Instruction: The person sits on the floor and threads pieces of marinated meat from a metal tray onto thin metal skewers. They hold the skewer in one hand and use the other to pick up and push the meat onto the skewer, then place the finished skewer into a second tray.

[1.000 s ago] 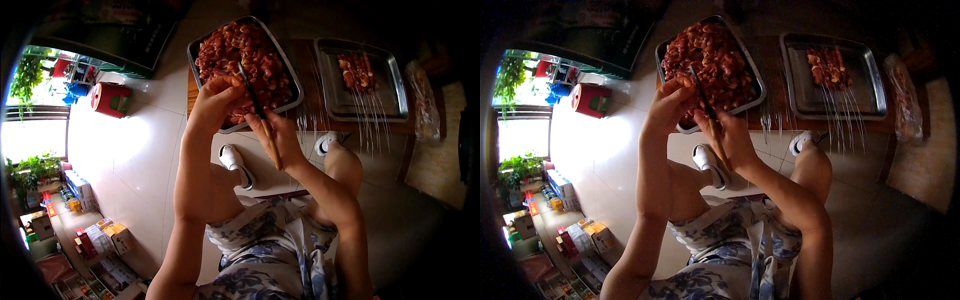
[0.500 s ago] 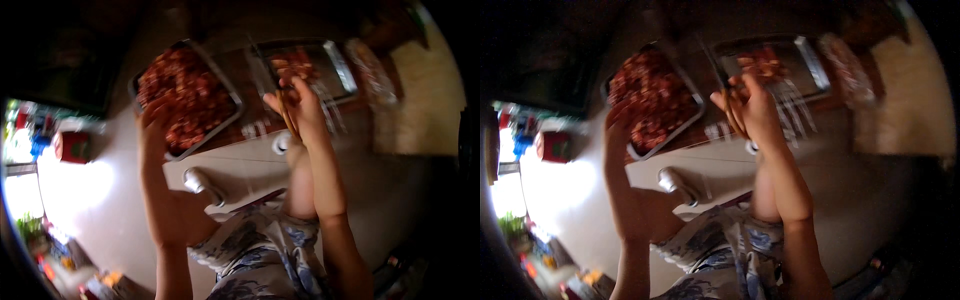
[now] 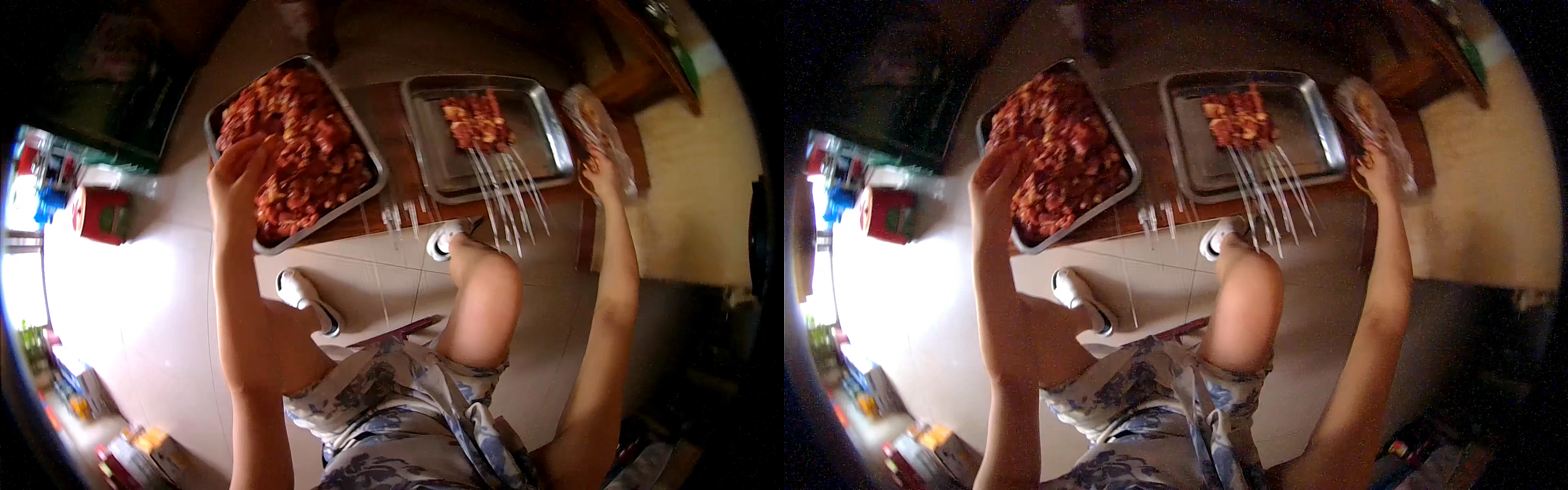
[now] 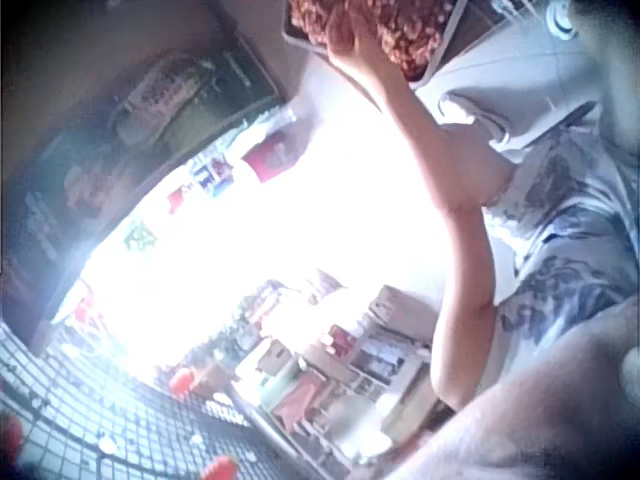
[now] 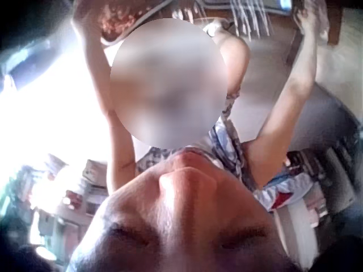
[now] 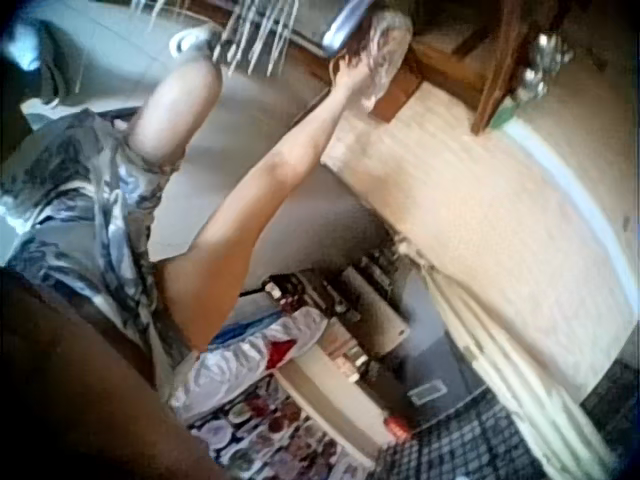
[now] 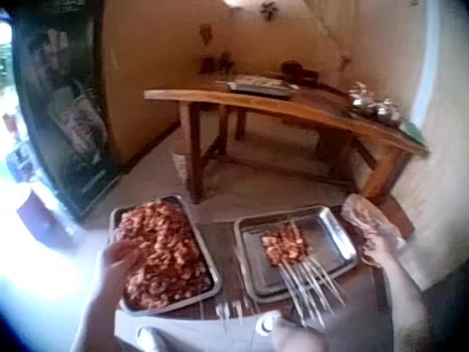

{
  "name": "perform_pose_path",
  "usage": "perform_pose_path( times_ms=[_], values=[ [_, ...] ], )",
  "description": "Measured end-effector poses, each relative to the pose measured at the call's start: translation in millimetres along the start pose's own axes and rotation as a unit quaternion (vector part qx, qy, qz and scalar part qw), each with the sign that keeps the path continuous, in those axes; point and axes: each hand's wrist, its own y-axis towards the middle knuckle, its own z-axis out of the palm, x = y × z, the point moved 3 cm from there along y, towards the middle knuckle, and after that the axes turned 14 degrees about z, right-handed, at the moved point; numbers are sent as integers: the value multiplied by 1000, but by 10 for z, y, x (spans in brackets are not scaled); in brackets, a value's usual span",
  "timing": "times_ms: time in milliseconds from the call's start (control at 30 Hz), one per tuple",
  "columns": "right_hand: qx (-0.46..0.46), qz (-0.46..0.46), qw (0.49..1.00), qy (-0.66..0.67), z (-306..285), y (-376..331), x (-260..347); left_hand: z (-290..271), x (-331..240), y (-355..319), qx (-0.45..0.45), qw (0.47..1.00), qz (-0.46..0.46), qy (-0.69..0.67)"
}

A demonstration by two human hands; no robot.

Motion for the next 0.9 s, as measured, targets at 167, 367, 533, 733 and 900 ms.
perform_pose_path(
  times_ms=[167,367,533,733,900],
  values=[
    [-47,60,973,-216,21,-80,316,-3,6,44,-9,1000,9,16],
    [93,-39,964,244,246,-1550,2676,-148,-54,20,-36,999,11,-6],
    [197,-194,941,197,1160,-2759,3522,18,8,71,-38,998,2,-57],
    [429,31,842,325,994,-3078,3607,-102,-100,35,21,999,38,32],
    [394,57,836,377,579,-3377,3319,-3,61,125,94,893,162,410]
  ],
)
